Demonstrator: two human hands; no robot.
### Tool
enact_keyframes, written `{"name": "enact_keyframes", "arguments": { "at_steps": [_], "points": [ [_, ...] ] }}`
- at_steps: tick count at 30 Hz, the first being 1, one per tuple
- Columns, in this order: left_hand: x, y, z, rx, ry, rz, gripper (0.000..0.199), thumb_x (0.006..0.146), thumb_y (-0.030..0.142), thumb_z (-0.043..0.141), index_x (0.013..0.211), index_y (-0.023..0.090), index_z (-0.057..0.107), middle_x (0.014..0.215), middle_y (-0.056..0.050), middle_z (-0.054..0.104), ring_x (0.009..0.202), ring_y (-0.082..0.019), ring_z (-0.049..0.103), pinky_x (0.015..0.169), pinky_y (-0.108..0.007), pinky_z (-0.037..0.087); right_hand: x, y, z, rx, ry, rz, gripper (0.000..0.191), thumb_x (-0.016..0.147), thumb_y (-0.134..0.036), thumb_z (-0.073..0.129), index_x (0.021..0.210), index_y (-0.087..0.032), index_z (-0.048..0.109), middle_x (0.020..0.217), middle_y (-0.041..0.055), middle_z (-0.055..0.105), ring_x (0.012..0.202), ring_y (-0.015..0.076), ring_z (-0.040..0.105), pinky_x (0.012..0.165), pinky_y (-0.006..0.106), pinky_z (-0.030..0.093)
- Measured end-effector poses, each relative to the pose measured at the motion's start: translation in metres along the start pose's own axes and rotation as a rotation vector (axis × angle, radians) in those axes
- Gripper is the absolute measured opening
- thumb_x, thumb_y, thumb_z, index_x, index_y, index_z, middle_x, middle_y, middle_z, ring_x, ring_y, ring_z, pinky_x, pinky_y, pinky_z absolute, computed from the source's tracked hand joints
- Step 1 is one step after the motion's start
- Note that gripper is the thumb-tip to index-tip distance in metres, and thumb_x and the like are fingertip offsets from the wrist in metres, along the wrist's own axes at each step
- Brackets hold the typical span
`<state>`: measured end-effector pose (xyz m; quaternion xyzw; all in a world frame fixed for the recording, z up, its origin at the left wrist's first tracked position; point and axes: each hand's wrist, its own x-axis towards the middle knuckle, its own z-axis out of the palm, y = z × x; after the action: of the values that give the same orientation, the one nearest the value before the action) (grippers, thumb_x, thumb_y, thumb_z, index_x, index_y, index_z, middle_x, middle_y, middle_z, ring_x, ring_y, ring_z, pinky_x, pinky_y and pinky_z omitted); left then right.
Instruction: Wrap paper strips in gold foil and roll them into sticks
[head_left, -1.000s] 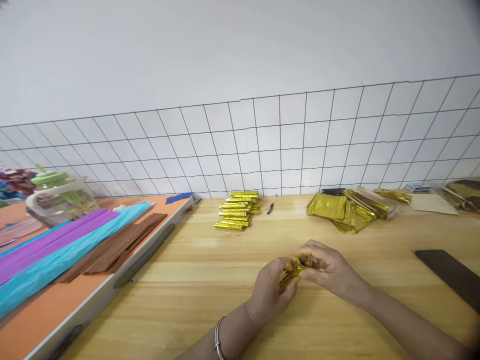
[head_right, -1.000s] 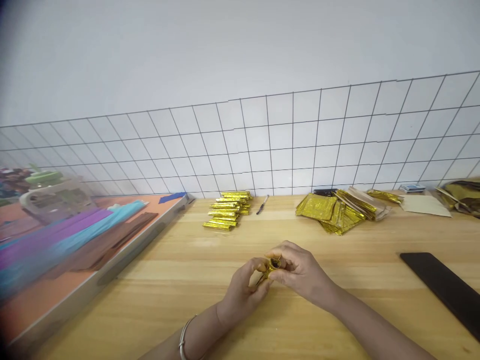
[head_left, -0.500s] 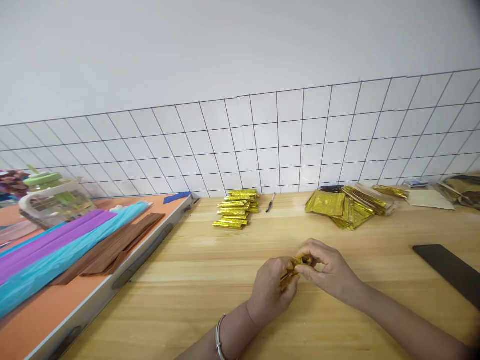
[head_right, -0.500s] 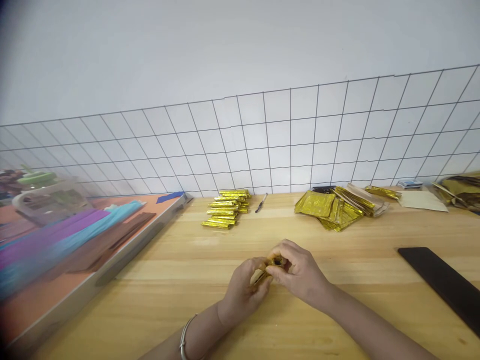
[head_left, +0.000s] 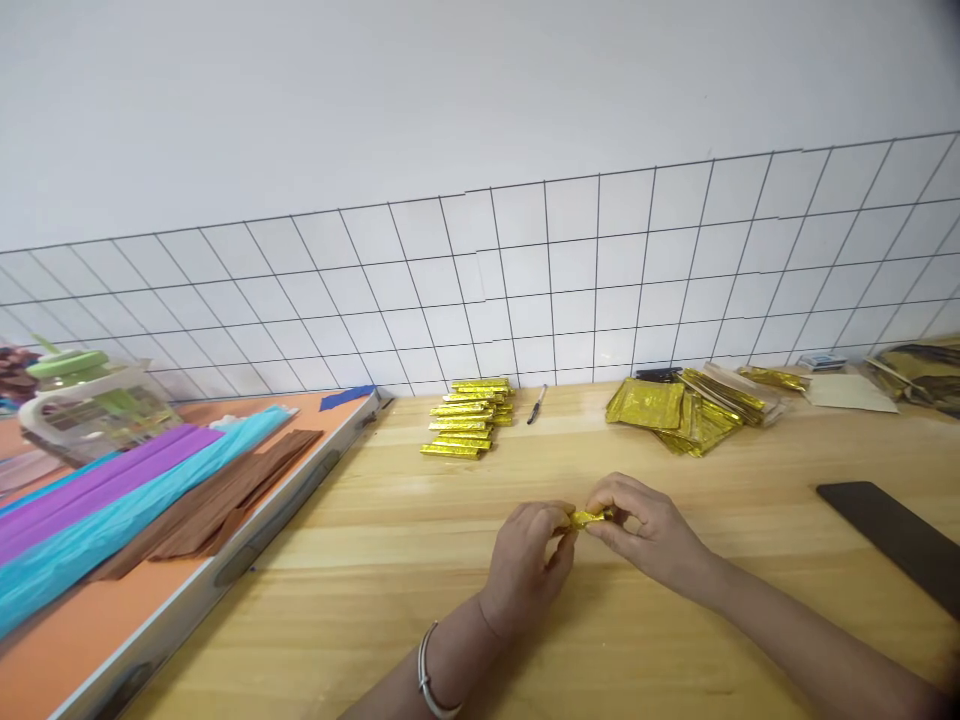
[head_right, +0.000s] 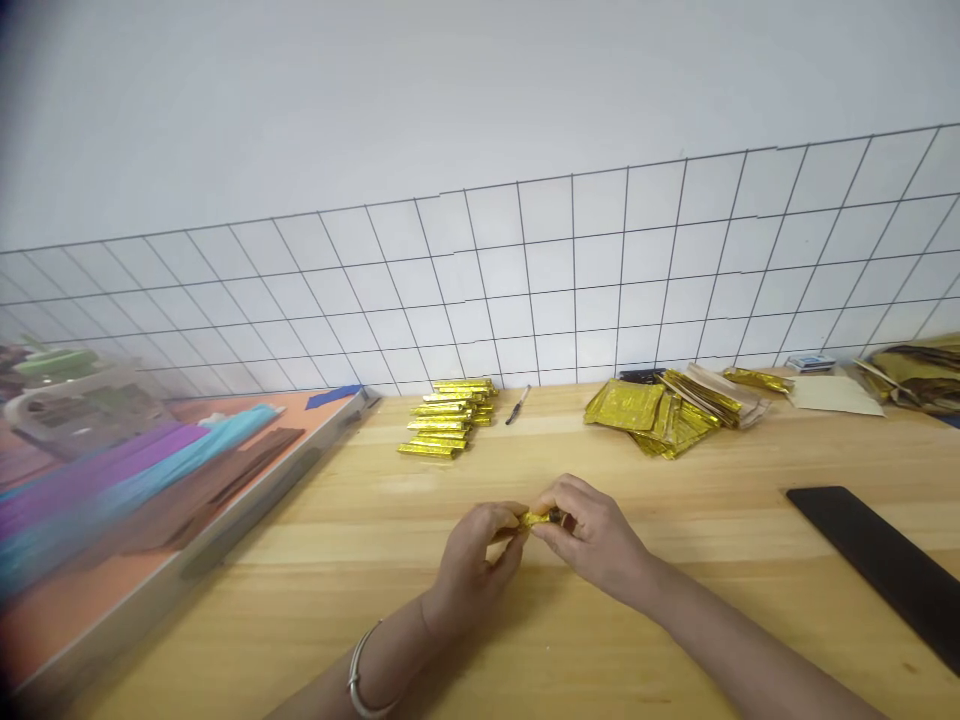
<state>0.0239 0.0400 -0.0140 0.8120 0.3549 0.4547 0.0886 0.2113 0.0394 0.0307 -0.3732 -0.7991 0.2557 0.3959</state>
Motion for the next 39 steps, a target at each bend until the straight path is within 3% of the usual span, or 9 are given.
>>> {"name": "enact_keyframes", "arguments": {
  "at_steps": [6,9,12,17,24,29,34,39],
  "points": [
    [0.01,-0.022,-0.006,0.161,-0.251,-0.094,0.029,0.071,0.008,0.057,0.097,0.02,0.053,0.089,-0.003,0.062,0.084,-0.018,0.057,0.079,-0.034,0.045,0.001,0.053,0.0,-0.165,-0.002,0.015,0.004,0.079,-0.021,0.056,0.083,-0.02,0.057,0.083,0.0027,0.057,0.078,0.015,0.052,0.071,0.029,0.044],
    [0.012,-0.041,-0.016,0.062,-0.314,-0.208,0.039,0.067,0.012,0.064,0.104,0.019,0.052,0.098,-0.005,0.06,0.09,-0.019,0.056,0.081,-0.033,0.045,-0.002,0.076,0.003,-0.227,-0.053,0.048,0.009,0.076,-0.018,0.057,0.085,-0.019,0.058,0.083,0.0028,0.057,0.077,0.0159,0.051,0.07,0.03,0.043],
    [0.014,-0.058,-0.032,-0.129,-0.376,-0.327,0.046,0.068,0.019,0.068,0.11,0.019,0.049,0.104,-0.006,0.059,0.091,-0.018,0.056,0.08,-0.031,0.046,-0.004,0.083,0.005,-0.253,-0.066,0.055,0.011,0.075,-0.019,0.057,0.086,-0.019,0.057,0.081,0.0025,0.056,0.075,0.0158,0.05,0.068,0.029,0.042],
    [0.02,-0.073,-0.056,-0.285,-0.416,-0.406,0.036,0.067,0.025,0.07,0.098,0.018,0.054,0.112,-0.007,0.056,0.098,-0.019,0.054,0.083,-0.03,0.043,-0.005,0.085,0.008,-0.279,-0.069,0.04,0.006,0.077,-0.021,0.056,0.082,-0.02,0.055,0.078,0.0016,0.055,0.073,0.0159,0.049,0.066,0.029,0.04],
    [0.01,-0.084,-0.041,-0.443,-0.463,-0.461,0.036,0.062,0.022,0.073,0.089,0.016,0.05,0.101,-0.004,0.058,0.073,-0.011,0.055,0.066,-0.022,0.042,-0.008,0.091,0.009,-0.312,-0.089,0.033,0.002,0.08,-0.022,0.053,0.082,-0.022,0.053,0.078,0.0014,0.055,0.074,0.0167,0.05,0.067,0.029,0.04],
    [0.004,-0.085,-0.029,-0.446,-0.43,-0.493,0.033,0.068,0.024,0.068,0.096,0.016,0.05,0.076,0.002,0.059,0.064,-0.009,0.053,0.058,-0.019,0.041,-0.008,0.091,0.009,-0.338,-0.091,0.032,0.001,0.08,-0.022,0.053,0.081,-0.022,0.053,0.078,0.0013,0.055,0.075,0.0169,0.05,0.068,0.03,0.04],
    [0.002,-0.083,-0.026,-0.314,-0.406,-0.437,0.025,0.071,0.022,0.064,0.093,0.016,0.055,0.067,0.004,0.057,0.059,-0.008,0.05,0.055,-0.018,0.039,-0.006,0.089,0.009,-0.354,-0.093,0.02,0.001,0.081,-0.023,0.052,0.081,-0.022,0.053,0.077,0.0014,0.056,0.075,0.0168,0.051,0.067,0.03,0.041],
    [0.004,-0.079,-0.027,-0.132,-0.397,-0.347,0.025,0.07,0.021,0.064,0.094,0.018,0.06,0.074,0.002,0.059,0.062,-0.009,0.051,0.058,-0.019,0.041,-0.007,0.091,0.009,-0.369,-0.088,0.02,0.004,0.081,-0.024,0.053,0.083,-0.022,0.055,0.078,0.0018,0.057,0.074,0.017,0.052,0.067,0.03,0.042]
  ]
}}
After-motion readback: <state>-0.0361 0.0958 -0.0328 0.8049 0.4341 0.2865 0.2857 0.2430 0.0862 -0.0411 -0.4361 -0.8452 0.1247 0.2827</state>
